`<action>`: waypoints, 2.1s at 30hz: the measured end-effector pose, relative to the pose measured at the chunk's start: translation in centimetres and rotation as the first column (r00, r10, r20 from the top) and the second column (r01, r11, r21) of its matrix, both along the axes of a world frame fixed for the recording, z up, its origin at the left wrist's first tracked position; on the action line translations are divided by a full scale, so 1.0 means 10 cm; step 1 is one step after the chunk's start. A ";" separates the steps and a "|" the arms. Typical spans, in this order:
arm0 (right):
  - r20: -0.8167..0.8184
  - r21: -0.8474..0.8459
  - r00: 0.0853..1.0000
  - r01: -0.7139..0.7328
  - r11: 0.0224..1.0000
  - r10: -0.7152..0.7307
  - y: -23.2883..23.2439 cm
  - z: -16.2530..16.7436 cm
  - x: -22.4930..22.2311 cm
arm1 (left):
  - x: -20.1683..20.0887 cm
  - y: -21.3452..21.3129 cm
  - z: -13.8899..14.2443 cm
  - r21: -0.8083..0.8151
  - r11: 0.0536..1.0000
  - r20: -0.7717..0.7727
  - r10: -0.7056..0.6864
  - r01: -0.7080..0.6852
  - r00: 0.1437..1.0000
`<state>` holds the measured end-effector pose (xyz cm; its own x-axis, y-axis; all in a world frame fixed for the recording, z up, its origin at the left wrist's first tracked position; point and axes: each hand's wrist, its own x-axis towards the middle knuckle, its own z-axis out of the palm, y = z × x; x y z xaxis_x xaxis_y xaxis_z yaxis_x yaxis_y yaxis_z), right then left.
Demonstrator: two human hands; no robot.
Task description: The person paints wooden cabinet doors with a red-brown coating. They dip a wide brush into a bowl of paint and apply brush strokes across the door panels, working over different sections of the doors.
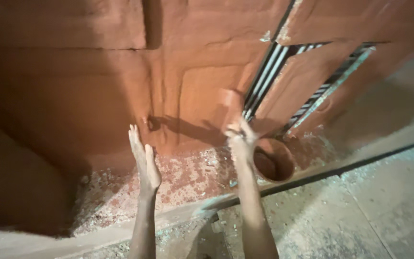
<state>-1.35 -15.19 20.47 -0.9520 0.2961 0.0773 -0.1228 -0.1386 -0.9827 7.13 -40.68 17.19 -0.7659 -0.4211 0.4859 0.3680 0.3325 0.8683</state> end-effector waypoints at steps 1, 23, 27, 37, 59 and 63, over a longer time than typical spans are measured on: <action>-0.102 -0.048 0.993 0.052 0.998 -0.056 0.14 -0.05 0.06 | 0.01 0.04 0.00 -0.010 1.000 -0.008 -0.009 0.009 1.000; 0.097 0.973 0.988 -0.121 -0.196 -0.124 3.00 -1.15 0.12 | 0.18 3.47 -1.43 -0.021 0.871 0.258 -0.470 0.491 0.844; 0.266 0.917 0.963 -0.239 -0.320 0.042 2.86 -1.48 -0.27 | 0.09 3.92 -1.56 -0.246 0.872 0.455 -0.281 0.423 0.845; 0.657 0.655 0.659 -0.739 0.154 0.367 2.98 -1.08 -0.50 | 0.12 4.16 -1.45 -0.447 0.864 0.441 -0.014 0.233 0.898; 0.474 0.869 0.828 -0.386 -0.310 0.299 2.79 -1.23 -0.57 | 0.10 4.20 -1.31 -0.590 0.784 0.504 0.169 0.194 0.847; 0.518 0.854 0.827 -0.483 -0.195 0.217 2.82 -1.11 -0.72 | 0.10 4.17 -1.35 -0.623 0.761 0.454 0.167 0.178 0.875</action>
